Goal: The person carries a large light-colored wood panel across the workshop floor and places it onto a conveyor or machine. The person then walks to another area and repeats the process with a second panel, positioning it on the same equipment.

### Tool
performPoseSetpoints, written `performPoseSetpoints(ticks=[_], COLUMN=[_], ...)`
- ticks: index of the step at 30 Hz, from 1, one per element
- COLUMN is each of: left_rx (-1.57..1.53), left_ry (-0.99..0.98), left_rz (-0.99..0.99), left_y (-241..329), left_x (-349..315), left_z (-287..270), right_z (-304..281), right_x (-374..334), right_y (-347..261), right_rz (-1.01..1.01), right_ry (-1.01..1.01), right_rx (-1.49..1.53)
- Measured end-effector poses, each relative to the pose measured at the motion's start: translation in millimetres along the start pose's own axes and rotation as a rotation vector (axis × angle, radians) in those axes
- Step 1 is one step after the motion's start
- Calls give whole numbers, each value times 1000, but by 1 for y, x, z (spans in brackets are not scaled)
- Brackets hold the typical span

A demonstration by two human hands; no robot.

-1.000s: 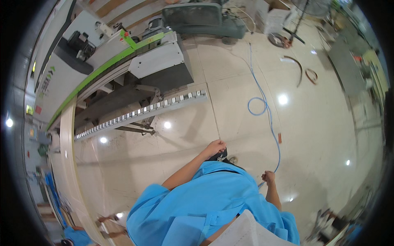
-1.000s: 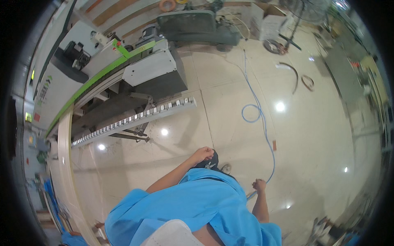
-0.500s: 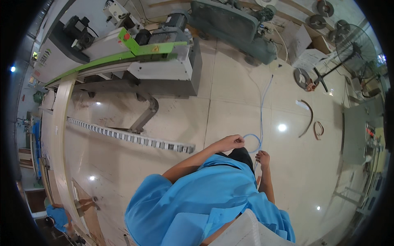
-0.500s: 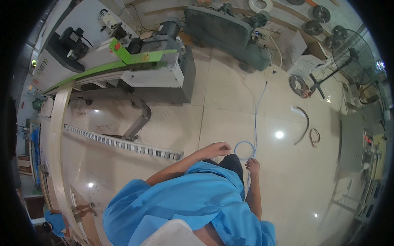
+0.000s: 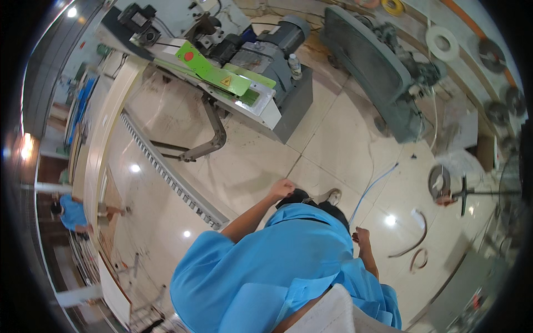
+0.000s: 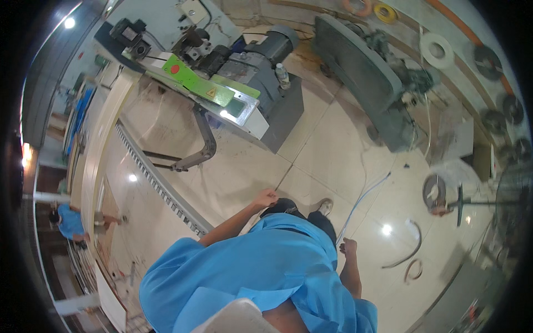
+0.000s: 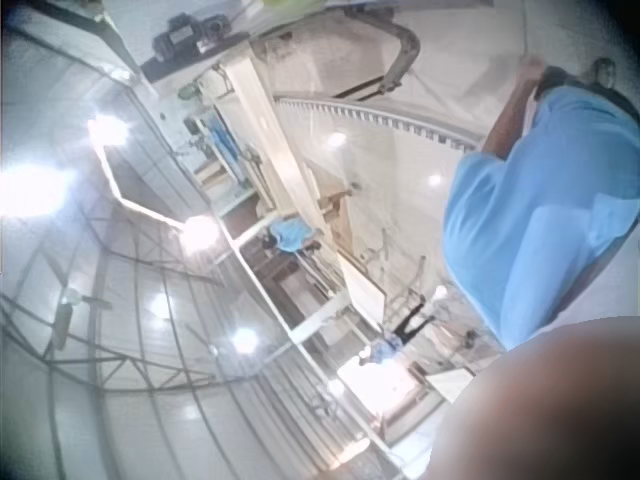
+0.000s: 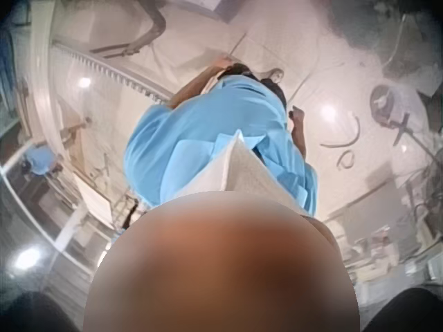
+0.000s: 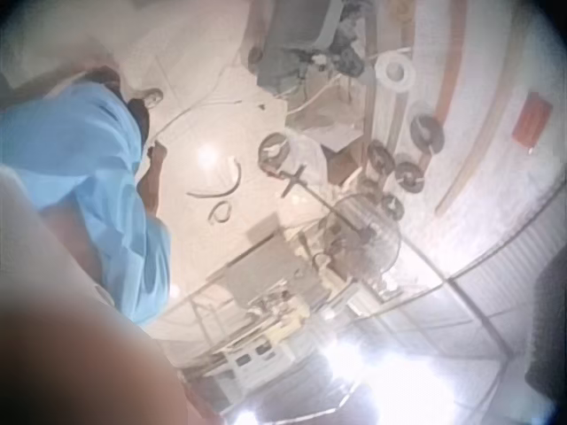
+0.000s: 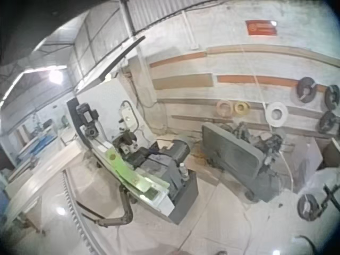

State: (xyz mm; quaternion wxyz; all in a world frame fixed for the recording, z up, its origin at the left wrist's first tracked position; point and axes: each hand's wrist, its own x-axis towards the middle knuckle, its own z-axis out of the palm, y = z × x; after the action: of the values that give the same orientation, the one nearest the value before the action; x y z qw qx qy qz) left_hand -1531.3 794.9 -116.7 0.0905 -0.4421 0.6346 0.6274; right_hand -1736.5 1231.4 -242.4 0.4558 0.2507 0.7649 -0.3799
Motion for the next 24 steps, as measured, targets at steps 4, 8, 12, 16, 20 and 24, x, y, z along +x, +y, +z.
performPoseSetpoints(ticks=[4,8,12,16,20,24], left_rx=[-359,-586,-728,-929,-947,-1080], left_ry=[329,518,523,515,610,885], left_rz=[-171,-284,-501,-487,-543,-483], left_y=[-8,-15,-17,7,56,93], left_x=[-31,-44,-18,20,27,29], left_z=[-5,23,49,52,35,27], right_z=[40,171,296,414,515,516], right_x=[78,47,-9,26,107,123], right_y=[-205,-418,-564,-648,-693,-724], right_rz=[-371,-983,-1044,-1155,-1187,-1031], right_ry=[-159,-190,-412,-268,-415,-794], right_rx=[-670,-741,-799,-839,-688,-514])
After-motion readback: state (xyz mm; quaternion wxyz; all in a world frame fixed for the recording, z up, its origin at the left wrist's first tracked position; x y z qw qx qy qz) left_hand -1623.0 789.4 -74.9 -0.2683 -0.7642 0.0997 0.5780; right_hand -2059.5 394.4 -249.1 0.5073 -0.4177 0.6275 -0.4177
